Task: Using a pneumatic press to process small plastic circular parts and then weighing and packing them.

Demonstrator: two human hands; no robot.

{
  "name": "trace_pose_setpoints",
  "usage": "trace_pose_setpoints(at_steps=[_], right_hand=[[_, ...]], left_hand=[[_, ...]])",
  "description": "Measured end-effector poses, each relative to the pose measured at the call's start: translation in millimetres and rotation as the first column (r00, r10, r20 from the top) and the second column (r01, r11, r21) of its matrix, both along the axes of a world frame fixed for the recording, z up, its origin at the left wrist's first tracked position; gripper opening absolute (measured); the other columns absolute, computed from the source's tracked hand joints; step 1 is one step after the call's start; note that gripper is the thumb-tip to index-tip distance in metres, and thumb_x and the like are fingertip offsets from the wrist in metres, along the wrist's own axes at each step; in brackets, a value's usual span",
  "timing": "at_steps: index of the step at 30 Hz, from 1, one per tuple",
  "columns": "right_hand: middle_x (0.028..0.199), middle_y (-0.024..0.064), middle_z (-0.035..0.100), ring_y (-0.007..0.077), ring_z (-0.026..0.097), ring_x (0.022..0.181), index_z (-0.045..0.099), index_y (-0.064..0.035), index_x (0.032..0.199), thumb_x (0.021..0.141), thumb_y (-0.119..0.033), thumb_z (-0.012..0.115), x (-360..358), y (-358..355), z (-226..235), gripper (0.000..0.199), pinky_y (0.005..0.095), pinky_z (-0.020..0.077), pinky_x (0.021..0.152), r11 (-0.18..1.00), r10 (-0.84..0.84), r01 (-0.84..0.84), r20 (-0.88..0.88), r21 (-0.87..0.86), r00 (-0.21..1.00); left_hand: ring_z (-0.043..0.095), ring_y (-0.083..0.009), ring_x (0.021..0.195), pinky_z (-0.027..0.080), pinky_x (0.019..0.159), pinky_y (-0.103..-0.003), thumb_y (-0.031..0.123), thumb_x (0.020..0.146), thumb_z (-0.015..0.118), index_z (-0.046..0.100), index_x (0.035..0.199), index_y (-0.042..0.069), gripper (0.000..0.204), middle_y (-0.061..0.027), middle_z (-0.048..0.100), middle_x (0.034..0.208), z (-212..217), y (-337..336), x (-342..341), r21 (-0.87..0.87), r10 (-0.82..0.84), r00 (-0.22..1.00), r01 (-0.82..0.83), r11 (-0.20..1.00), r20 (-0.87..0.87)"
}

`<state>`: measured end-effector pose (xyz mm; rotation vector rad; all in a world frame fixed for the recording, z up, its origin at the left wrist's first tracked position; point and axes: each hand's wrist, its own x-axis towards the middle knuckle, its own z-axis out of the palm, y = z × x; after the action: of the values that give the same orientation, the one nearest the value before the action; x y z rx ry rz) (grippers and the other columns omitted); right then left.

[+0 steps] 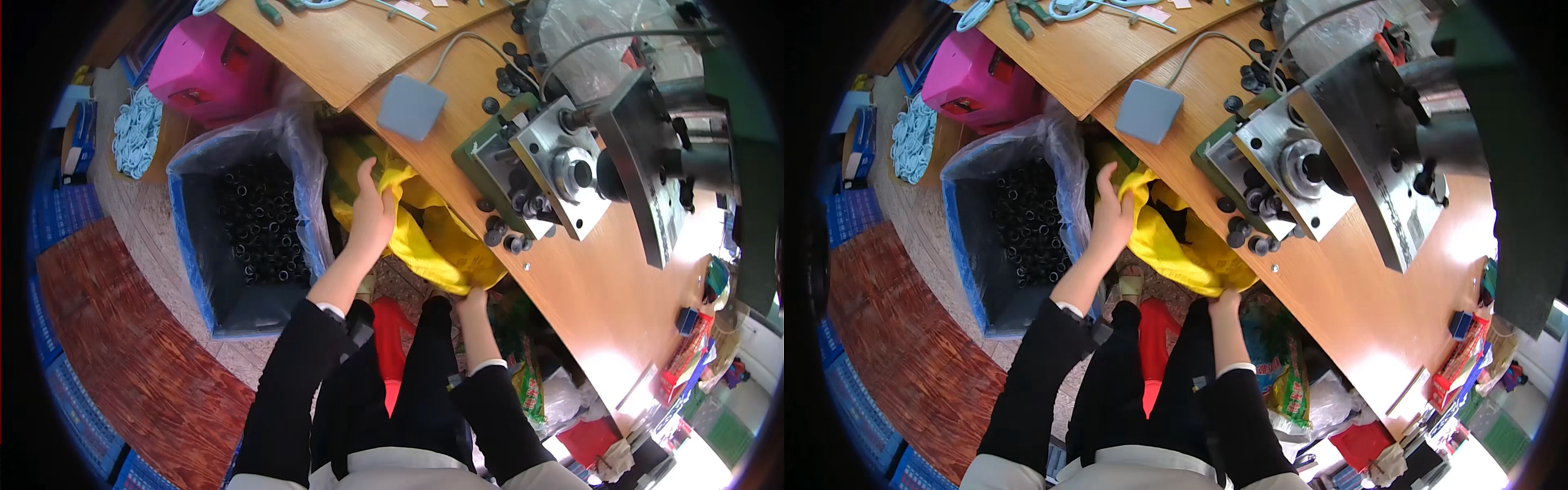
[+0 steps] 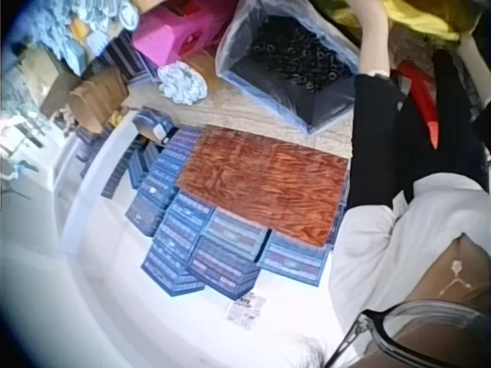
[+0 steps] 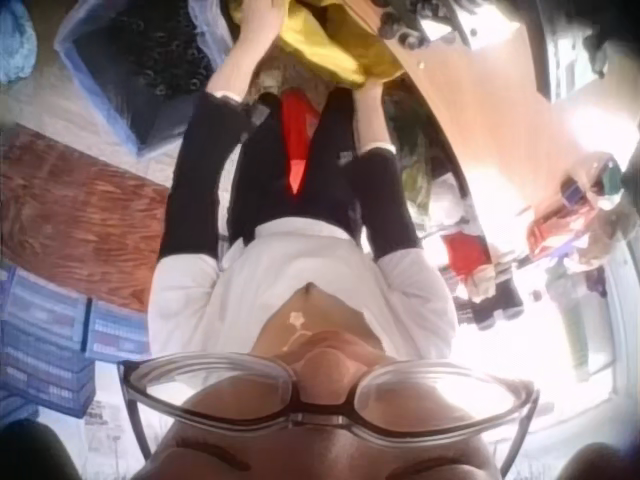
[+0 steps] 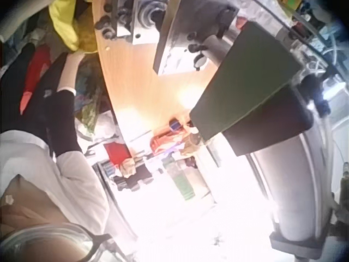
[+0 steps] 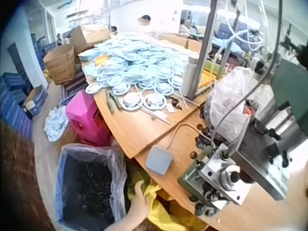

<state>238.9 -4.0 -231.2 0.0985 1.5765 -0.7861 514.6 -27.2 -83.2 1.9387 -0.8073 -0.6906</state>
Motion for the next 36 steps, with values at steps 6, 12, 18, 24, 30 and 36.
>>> trace_pose_setpoints(at_steps=[6,12,18,24,30,36], right_hand=[[0.098,0.0122,0.054,0.0256,0.056,0.085,0.048,-0.0027,0.104,0.078,-0.003,0.045,-11.6,-24.7,67.7,0.026,0.0374,0.0460,0.076,0.976,0.115,-0.119,-0.031,-0.183,0.993],[0.086,0.0060,0.053,0.0138,0.053,0.076,0.051,-0.0036,0.099,0.078,-0.013,0.055,-14.7,-25.5,126.3,0.024,0.0286,0.0419,0.071,0.851,0.404,-0.515,-0.495,-0.107,0.769],[0.110,0.0167,0.048,0.0244,0.045,0.105,0.043,0.0028,0.114,0.079,-0.011,0.056,24.3,-25.1,225.6,0.041,0.0337,0.0361,0.088,0.401,0.323,-0.908,-0.908,-0.123,0.266],[0.122,0.0202,0.037,0.0361,0.034,0.115,0.042,0.0049,0.115,0.079,-0.009,0.057,58.0,-46.4,155.9,0.041,0.0397,0.0283,0.096,0.311,-0.034,-0.947,-0.996,-0.085,0.079],[0.117,0.0176,0.046,0.0350,0.036,0.117,0.054,-0.0003,0.101,0.074,0.002,0.053,92.9,-3.7,168.8,0.027,0.0420,0.0300,0.096,-0.004,0.118,-0.996,-0.989,-0.088,0.087],[0.113,0.0160,0.049,0.0321,0.043,0.108,0.054,-0.0026,0.103,0.074,0.004,0.050,57.0,-31.1,199.6,0.030,0.0384,0.0348,0.091,0.267,0.070,-0.945,-0.974,-0.190,0.215]], left_hand=[[0.050,-0.0363,0.086,0.040,0.073,-0.039,-0.002,0.076,0.044,0.044,0.091,0.005,0.016,-0.0185,0.050,0.089,4.9,-4.4,23.8,-0.058,-0.119,0.981,0.129,0.990,0.153],[0.049,-0.0365,0.086,0.041,0.076,-0.036,0.001,0.075,0.042,0.044,0.120,0.003,0.044,-0.0199,0.046,0.094,-11.4,-2.6,15.4,0.188,-0.370,0.918,0.341,0.921,0.144],[0.035,-0.0322,0.118,0.031,0.095,-0.032,0.008,0.068,0.057,0.020,0.131,-0.006,0.074,-0.0240,0.033,0.127,-9.2,-6.7,12.5,0.060,-0.259,0.947,0.274,0.960,-0.191],[0.035,-0.0204,0.118,0.030,0.094,-0.025,-0.006,0.060,0.059,0.011,0.135,-0.002,0.089,-0.0143,0.031,0.132,-4.3,-11.6,0.3,0.077,-0.188,0.848,0.258,0.963,-0.495],[0.036,-0.0198,0.117,0.032,0.092,-0.025,-0.007,0.060,0.058,0.010,0.136,0.001,0.090,-0.0136,0.028,0.134,-1.5,-8.8,5.1,0.019,-0.146,0.781,0.198,0.980,-0.607],[0.034,-0.0197,0.118,0.032,0.091,-0.025,-0.008,0.060,0.056,0.008,0.137,0.002,0.091,-0.0135,0.027,0.135,-1.8,-8.2,6.4,0.011,-0.174,0.786,0.224,0.974,-0.594]])
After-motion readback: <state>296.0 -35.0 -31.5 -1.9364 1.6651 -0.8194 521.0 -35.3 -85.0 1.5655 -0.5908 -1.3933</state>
